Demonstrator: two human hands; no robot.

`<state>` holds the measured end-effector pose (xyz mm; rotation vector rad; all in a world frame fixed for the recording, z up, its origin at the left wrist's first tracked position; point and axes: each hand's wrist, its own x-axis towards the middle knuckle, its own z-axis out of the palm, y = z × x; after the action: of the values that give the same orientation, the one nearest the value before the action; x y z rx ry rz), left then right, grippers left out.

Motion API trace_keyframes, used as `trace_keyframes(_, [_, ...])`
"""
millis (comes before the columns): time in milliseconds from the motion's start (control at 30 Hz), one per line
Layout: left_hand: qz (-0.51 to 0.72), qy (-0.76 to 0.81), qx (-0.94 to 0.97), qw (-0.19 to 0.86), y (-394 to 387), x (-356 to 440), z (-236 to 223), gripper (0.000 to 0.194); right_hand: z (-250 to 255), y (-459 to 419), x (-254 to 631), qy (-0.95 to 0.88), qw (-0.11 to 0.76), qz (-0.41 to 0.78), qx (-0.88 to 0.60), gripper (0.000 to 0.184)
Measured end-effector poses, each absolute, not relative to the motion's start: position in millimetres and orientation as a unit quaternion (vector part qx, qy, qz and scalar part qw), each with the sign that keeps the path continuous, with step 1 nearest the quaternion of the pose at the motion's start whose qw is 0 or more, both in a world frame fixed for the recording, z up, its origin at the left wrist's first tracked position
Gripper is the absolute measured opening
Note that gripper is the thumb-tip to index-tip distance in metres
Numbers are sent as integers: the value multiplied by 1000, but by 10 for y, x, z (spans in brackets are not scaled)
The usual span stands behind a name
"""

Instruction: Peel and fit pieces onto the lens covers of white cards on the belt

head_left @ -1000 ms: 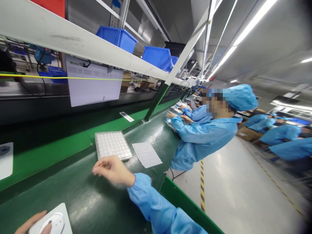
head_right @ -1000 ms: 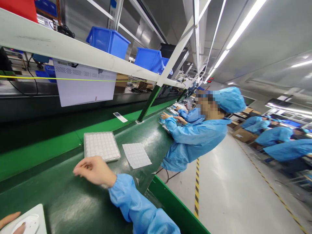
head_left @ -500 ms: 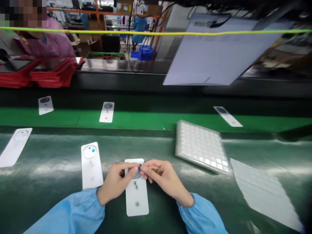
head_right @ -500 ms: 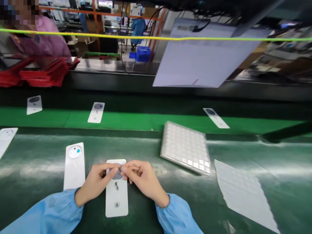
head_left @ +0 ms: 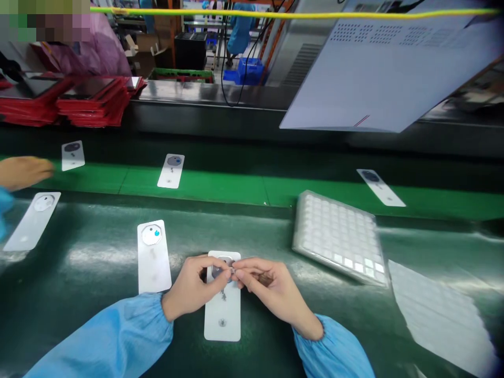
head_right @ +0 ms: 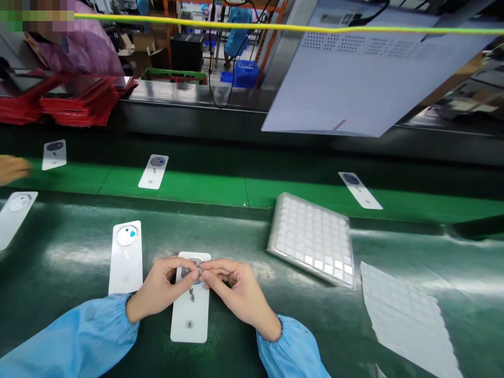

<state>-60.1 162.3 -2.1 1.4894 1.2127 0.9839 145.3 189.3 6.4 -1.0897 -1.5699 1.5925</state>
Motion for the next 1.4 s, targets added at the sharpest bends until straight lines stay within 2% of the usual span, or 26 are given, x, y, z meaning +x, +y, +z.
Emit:
trace_keyframes(200, [396, 519, 579, 489, 1615, -601, -31, 21, 95, 2023, 1755, -616, 269, 593, -444, 35])
trace_keyframes(433, [397, 513, 569, 505, 1619, -600, -31, 22, -87, 2063, 2006, -704, 211, 463, -496, 32])
trace_keyframes(567, [397, 517, 580, 489, 1616, -599, -50, 20, -32, 1991, 1843, -715, 306, 357, -517, 29])
trace_keyframes(667, [398, 513, 591, 479, 1623, -598, -47, 18, 31, 1900, 1633, -723, 366, 343, -476, 24])
trace_keyframes(800, [410, 487, 596, 489, 1630, -597, -35, 16, 31, 1799, 1427, -743, 379, 359, -418, 17])
trace_keyframes(1133, [390, 496, 599, 493, 1614, -593, -6, 16, -23, 1736, 1340, -719, 409, 359, -433, 15])
trace_keyframes(1400, [379, 489, 596, 511, 1633, -609, -9, 16, -29, 1772, 1443, -791, 357, 333, -368, 7])
